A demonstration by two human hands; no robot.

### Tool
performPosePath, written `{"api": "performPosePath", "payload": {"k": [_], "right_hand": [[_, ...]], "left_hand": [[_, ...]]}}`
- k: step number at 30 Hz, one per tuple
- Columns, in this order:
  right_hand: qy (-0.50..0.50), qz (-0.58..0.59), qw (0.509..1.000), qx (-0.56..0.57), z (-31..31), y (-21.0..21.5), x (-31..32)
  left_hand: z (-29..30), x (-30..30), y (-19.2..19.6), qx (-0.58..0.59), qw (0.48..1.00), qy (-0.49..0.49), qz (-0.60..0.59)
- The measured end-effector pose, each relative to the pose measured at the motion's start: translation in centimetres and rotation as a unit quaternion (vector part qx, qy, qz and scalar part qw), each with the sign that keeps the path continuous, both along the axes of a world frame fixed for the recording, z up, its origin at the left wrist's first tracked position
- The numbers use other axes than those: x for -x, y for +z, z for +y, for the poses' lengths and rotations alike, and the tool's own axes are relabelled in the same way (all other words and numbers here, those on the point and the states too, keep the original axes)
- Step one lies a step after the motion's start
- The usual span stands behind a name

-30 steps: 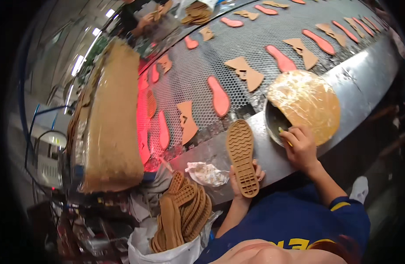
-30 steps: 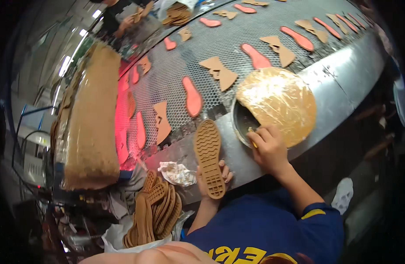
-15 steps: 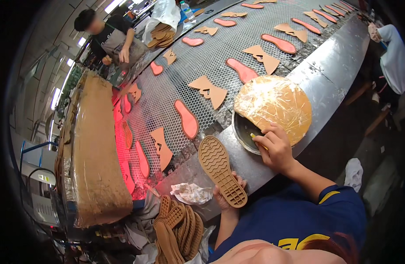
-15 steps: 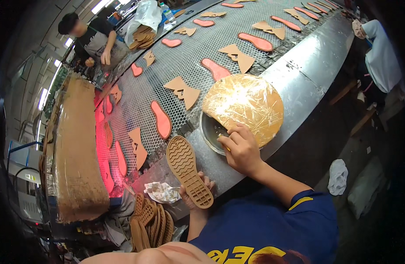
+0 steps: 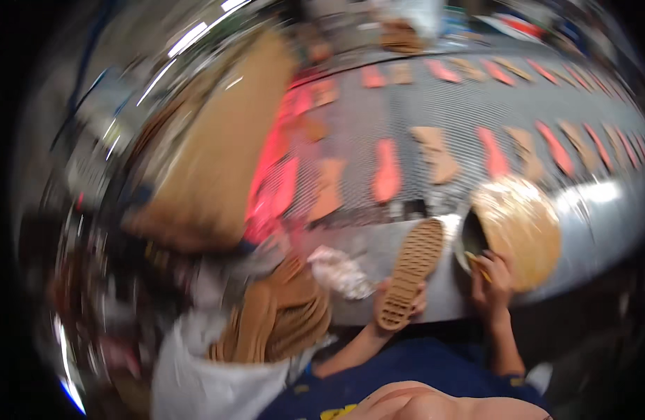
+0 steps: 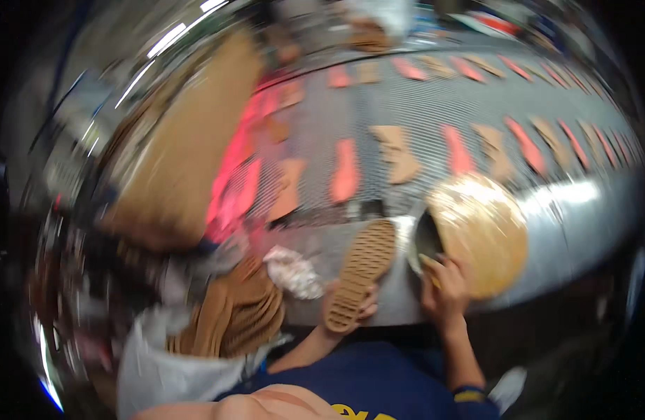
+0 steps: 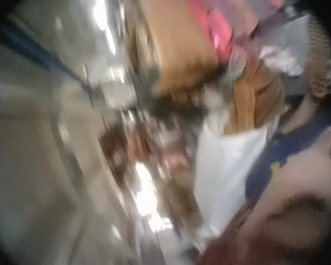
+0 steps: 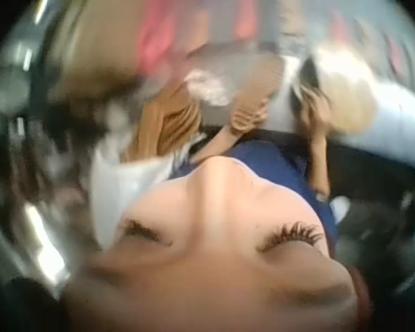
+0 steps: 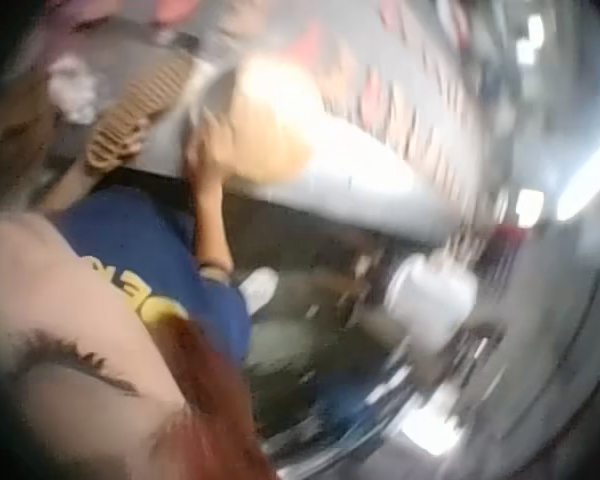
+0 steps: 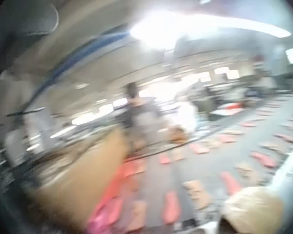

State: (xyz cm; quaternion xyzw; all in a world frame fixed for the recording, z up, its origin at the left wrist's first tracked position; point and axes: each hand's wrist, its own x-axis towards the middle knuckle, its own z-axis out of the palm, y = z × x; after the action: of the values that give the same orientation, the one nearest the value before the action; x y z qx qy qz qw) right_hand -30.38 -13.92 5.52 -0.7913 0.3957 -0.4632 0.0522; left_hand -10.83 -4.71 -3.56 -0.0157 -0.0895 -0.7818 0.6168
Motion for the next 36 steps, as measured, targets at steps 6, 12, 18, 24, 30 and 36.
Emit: {"api": "performPosePath", "payload": {"k": [6, 12, 18, 24, 30, 36], "right_hand": [[0.034, -0.018, 0.999, -0.027, 0.5, -3.2, -1.3], [0.04, -0.054, 0.993, -0.093, 0.8, -3.4, -2.4], [0.063, -0.04, 0.997, -0.014, -0.4, -4.8, -1.4], [0.106, 0.02, 0.992, 0.063, -1.8, -5.7, 0.1], [0.087, 0.078, 0.993, 0.022, -1.3, -4.3, -2.7], [0.073, 0.112, 0.991, -0.014, -1.0, -3.9, -3.3]], "left_hand": [[0.7, -0.5, 0.5, -0.058, 0.997, 0.049, -0.013], [1.3, -0.3, -1.9, -0.032, 0.994, 0.096, -0.044], [0.7, -0.4, -1.1, -0.029, 0.992, 0.108, -0.053], [1.4, -0.7, -0.4, -0.03, 0.99, 0.124, -0.056], [1.1, -0.2, -1.1, -0.059, 0.993, 0.103, -0.025], [1.5, -1.7, -0.4, -0.06, 0.996, 0.071, -0.015]]}}
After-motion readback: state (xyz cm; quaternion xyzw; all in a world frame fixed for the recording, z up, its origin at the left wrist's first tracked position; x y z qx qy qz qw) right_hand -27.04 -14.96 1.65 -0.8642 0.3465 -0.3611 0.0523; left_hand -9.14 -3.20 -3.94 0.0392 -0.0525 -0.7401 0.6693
